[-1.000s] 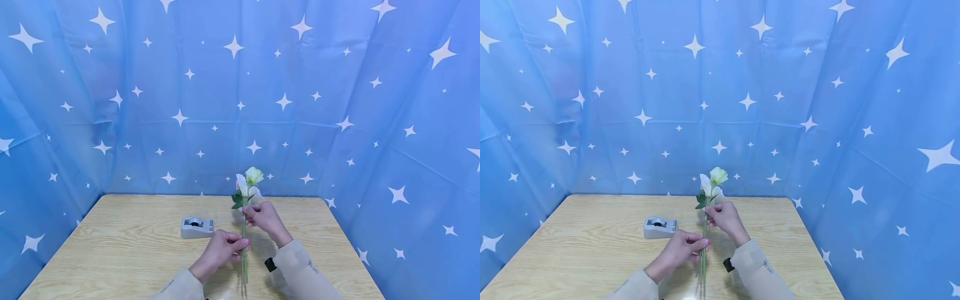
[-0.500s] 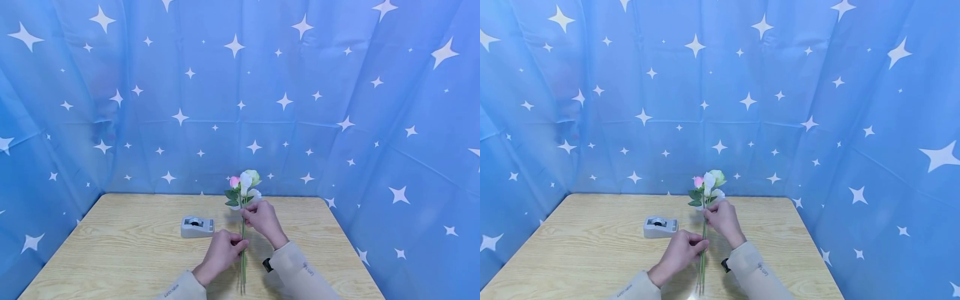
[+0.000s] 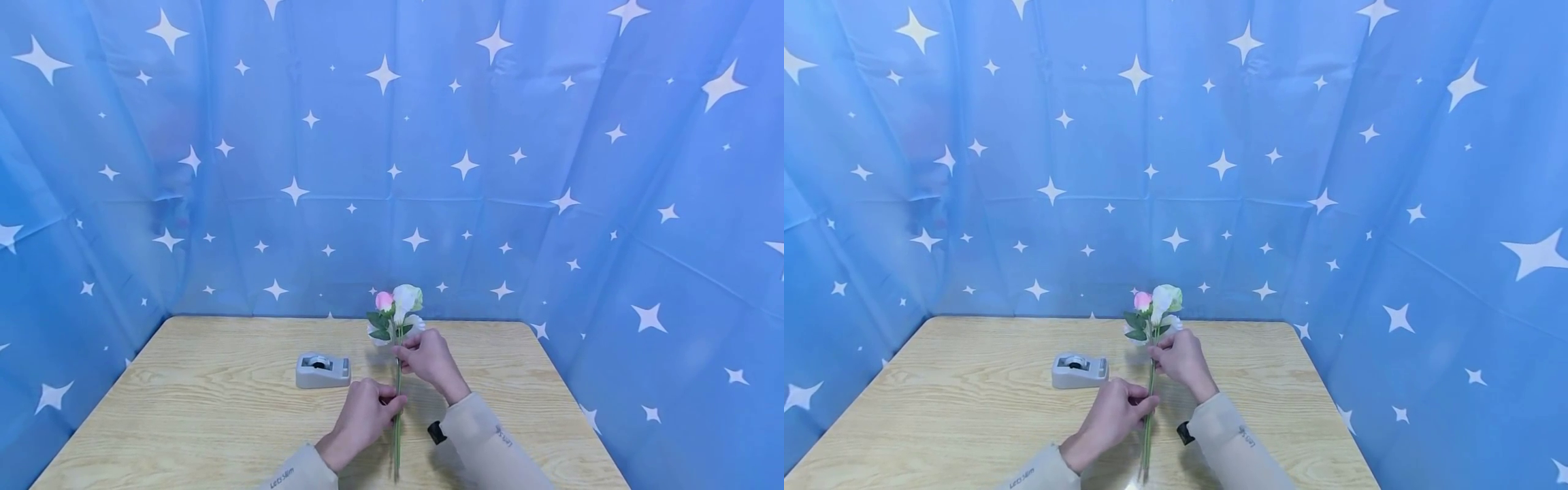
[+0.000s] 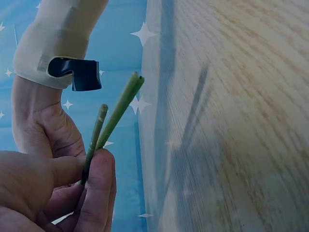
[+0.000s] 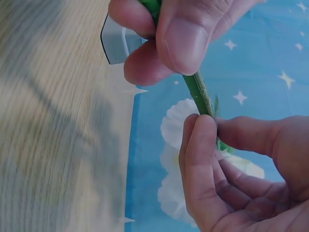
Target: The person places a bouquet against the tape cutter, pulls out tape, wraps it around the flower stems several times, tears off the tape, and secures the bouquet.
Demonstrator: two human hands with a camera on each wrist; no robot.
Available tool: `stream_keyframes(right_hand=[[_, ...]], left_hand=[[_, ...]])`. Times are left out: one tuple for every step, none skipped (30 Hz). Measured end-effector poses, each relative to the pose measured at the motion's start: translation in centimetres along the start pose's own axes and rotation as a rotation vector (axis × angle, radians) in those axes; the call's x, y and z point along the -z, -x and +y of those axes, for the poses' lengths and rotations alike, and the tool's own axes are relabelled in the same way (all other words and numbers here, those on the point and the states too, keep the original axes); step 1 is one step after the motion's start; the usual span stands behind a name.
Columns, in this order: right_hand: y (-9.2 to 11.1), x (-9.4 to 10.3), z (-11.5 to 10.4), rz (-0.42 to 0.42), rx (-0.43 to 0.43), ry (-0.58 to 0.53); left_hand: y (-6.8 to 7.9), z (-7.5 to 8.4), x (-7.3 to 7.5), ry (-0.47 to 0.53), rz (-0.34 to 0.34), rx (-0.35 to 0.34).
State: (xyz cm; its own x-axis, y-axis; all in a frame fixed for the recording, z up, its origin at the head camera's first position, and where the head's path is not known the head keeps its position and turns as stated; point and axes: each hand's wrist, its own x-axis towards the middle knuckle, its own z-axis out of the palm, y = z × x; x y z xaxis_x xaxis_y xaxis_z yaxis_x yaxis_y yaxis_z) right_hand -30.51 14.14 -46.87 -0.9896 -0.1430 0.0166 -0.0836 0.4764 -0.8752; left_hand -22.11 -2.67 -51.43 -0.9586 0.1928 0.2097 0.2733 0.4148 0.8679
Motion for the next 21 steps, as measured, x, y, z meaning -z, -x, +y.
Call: stream_keyframes(right_hand=[[-0.1,0.0,0.0,-0.006,-0.007,-0.008],[-0.2,0.0,0.0,-0.013,-0.016,-0.020],[-0.2,0.1,0.0,-0.019,-0.022,-0.029],[-0.3,0.1,0.0,-0.025,-0.034,-0.041],[-0.4,0.2,0.0,-0.031,-0.044,-0.050],[-0.4,0.2,-0.1,-0.036,-0.053,-0.061],[-0.4,0.3,-0.1,-0.041,-0.055,-0.066],[-0.5,0.3,-0.1,-0.045,-0.060,-0.072],[-0.5,0.3,-0.1,-0.048,-0.064,-0.079],[-0.6,0.3,-0.1,-0.051,-0.068,-0.090],[-0.6,0.4,-0.1,-0.056,-0.069,-0.098],[-0.7,0.4,-0.1,-0.062,-0.069,-0.106],[-0.8,0.4,0.0,-0.067,-0.071,-0.113],[-0.9,0.5,0.0,-0.074,-0.078,-0.123],[-0.9,0.5,0.0,-0.082,-0.077,-0.130],[-1.0,0.6,0.0,-0.092,-0.081,-0.141],[-1.1,0.7,0.1,-0.104,-0.087,-0.151],[-1.2,0.7,0.1,-0.114,-0.095,-0.164],[-1.3,0.8,0.1,-0.123,-0.103,-0.179],[-1.4,0.8,0.2,-0.133,-0.108,-0.192],[-1.4,0.8,0.3,-0.140,-0.112,-0.204]], left_hand=[[0.0,0.0,0.0,0.017,-0.006,0.013],[-0.1,-0.1,0.1,0.039,-0.013,0.025],[-0.1,-0.1,0.1,0.057,-0.019,0.039],[-0.2,-0.2,0.2,0.076,-0.026,0.051],[-0.2,-0.3,0.2,0.093,-0.031,0.066],[-0.3,-0.3,0.2,0.106,-0.037,0.078],[-0.4,-0.4,0.3,0.125,-0.042,0.090],[-0.4,-0.6,0.3,0.143,-0.047,0.100],[-0.5,-0.7,0.3,0.162,-0.052,0.111],[-0.6,-0.8,0.4,0.188,-0.060,0.122],[-0.6,-1.0,0.4,0.215,-0.069,0.133],[-0.7,-1.1,0.5,0.246,-0.080,0.142],[-0.7,-1.3,0.6,0.278,-0.093,0.151],[-0.7,-1.5,0.7,0.311,-0.110,0.159],[-0.8,-1.7,0.8,0.345,-0.129,0.170],[-0.8,-1.8,0.9,0.379,-0.148,0.183],[-0.8,-2.0,1.0,0.412,-0.167,0.195],[-0.8,-2.1,1.2,0.444,-0.186,0.210],[-0.8,-2.3,1.3,0.477,-0.204,0.225],[-0.8,-2.4,1.4,0.513,-0.222,0.242],[-0.8,-2.6,1.4,0.542,-0.237,0.257]])
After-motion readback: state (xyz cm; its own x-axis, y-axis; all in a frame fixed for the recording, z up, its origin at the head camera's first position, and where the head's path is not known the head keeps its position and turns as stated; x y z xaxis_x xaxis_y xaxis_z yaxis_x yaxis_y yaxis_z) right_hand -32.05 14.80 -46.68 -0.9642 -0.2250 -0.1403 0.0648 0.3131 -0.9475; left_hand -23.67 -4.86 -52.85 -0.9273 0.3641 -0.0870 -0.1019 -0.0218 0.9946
